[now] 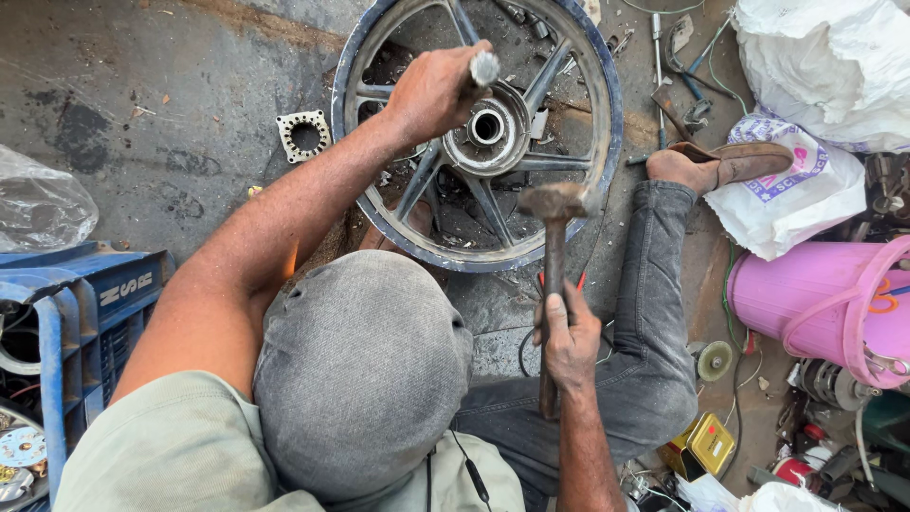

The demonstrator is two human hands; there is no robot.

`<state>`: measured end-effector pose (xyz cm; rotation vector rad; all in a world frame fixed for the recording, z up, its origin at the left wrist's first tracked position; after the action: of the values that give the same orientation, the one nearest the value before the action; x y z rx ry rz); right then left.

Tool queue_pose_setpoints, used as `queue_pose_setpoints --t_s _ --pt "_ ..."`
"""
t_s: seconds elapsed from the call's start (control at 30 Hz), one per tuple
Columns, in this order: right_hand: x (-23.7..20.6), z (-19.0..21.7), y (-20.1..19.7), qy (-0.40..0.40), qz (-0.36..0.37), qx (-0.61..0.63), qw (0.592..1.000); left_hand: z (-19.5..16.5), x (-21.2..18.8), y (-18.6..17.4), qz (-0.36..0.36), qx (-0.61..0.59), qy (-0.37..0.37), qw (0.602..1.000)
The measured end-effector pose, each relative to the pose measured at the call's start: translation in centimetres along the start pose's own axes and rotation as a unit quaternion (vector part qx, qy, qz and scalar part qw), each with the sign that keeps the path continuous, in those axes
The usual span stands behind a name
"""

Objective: The person sits on the floor and uses a hammer and a metal rod to strike and adjust a blue wheel rim. They repeatedly hit the rim's edge and center hub area, rotating the rim to access different sections.

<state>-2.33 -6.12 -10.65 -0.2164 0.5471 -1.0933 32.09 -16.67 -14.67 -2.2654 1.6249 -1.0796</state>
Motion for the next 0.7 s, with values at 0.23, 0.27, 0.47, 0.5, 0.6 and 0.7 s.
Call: queue_pose_setpoints --t_s 0.23,0.27,0.47,0.5,0.6,0.7 --pt "1.2 10.7 -3.1 -0.217 -0.043 -0.051 0.974 -1.1 1.1 -1.1 -0.008 0.001 0.02 1.0" --pt "1.4 13.1 -4.1 -0.241 -0.017 0.101 0.965 -0.8 1.4 -0.9 0.014 -0.003 -0.001 1.0" --pt "3.5 26.5 -1.6 -0.268 0.273 0.355 0.853 -1.3 1.8 -1.5 0.039 -0.013 -0.02 0.999" --pt "4.7 26.0 0.5 -0.294 0.226 0.155 0.916 -1.5 1.9 -1.6 0.036 -0.019 -0.019 0.999" --pt "7.3 21.5 4.7 -0.283 0.029 -0.445 0.849 -0.6 1.5 0.0 0.123 0.0 -0.098 0.988" --pt "6.4 16.7 3.5 -0.197 0.028 -0.264 0.944 -2.2 2.1 -1.9 0.018 0.045 -0.006 0.999"
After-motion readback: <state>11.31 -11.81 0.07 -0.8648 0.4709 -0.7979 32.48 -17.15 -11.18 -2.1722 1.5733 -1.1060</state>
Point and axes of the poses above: each hand's wrist, its own x-axis towards the middle knuckle, its own y-axis out of the palm, z = x × y, the point moved 9 cm from there along x, towards the middle knuckle, and after that the axes turned 1 degree about z, right-handed, at the moved point
